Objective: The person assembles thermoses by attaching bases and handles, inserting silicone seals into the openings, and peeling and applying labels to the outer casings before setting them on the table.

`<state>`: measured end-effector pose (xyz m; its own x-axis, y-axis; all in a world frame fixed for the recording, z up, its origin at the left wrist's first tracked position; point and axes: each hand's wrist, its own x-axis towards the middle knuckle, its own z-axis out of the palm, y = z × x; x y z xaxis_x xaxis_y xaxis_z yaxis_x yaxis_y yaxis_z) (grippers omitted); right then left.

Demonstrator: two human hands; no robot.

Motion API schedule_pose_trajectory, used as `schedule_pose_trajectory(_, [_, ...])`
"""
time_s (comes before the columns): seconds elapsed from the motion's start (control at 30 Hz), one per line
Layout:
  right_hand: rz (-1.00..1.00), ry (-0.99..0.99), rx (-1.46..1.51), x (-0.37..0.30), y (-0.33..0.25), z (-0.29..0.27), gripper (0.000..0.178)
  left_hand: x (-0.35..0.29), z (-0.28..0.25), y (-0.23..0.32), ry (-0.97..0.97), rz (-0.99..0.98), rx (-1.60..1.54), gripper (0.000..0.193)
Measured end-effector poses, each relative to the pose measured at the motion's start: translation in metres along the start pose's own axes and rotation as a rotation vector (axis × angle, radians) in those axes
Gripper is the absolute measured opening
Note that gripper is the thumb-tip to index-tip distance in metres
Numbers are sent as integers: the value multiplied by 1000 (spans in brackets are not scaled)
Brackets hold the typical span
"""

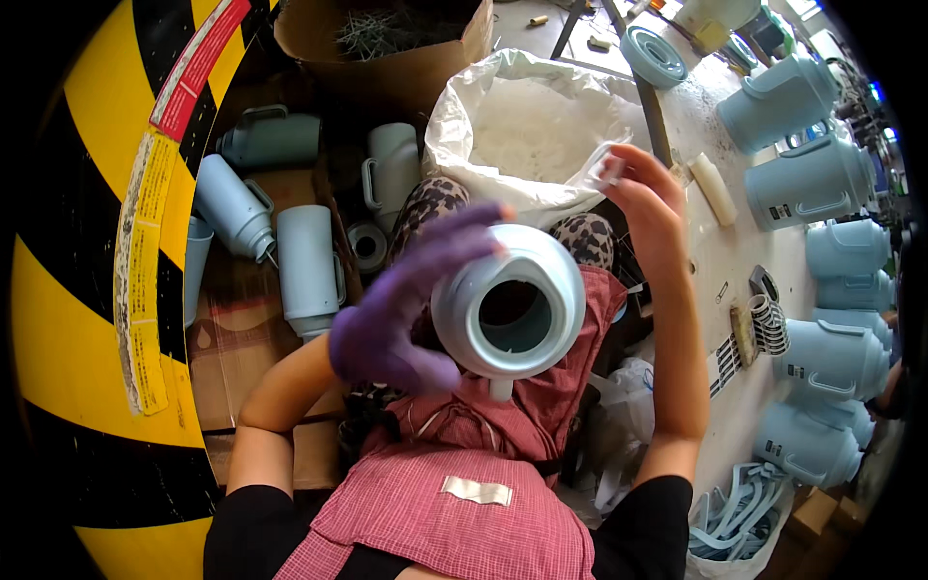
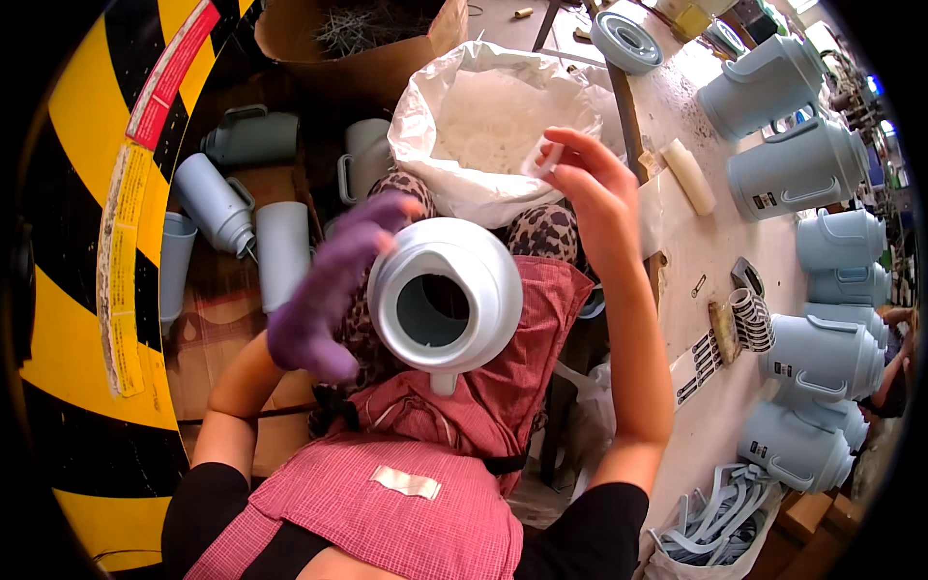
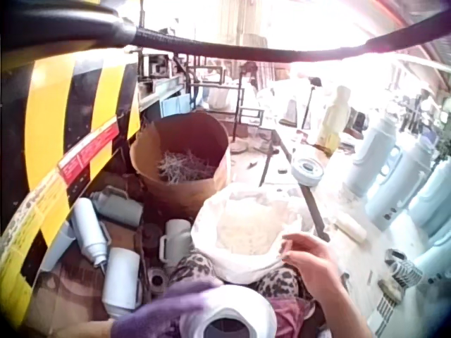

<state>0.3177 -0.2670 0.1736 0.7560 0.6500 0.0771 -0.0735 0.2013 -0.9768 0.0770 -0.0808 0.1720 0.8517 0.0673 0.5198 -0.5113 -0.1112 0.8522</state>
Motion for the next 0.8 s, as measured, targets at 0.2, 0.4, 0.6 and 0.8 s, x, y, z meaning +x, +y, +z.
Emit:
schedule_pose_trajectory(0.2, [157,-437,315,-93,-87,69,24,47,26,65,190,149,1138,17])
schedule_pose_trajectory(0.4, [-80,-185,-611,-95,-48,71,41,18,20,42,-109,292,1043,30])
schedule_pose_trajectory(0.6, [-27,-174,-562,-101,-37,66,27,12,24,34,-140,175,1087,43])
schedule_pose_trajectory(0.8, [-141,-12,-640,-108,-12,87,26,-5,31,3,42,292,1178,57])
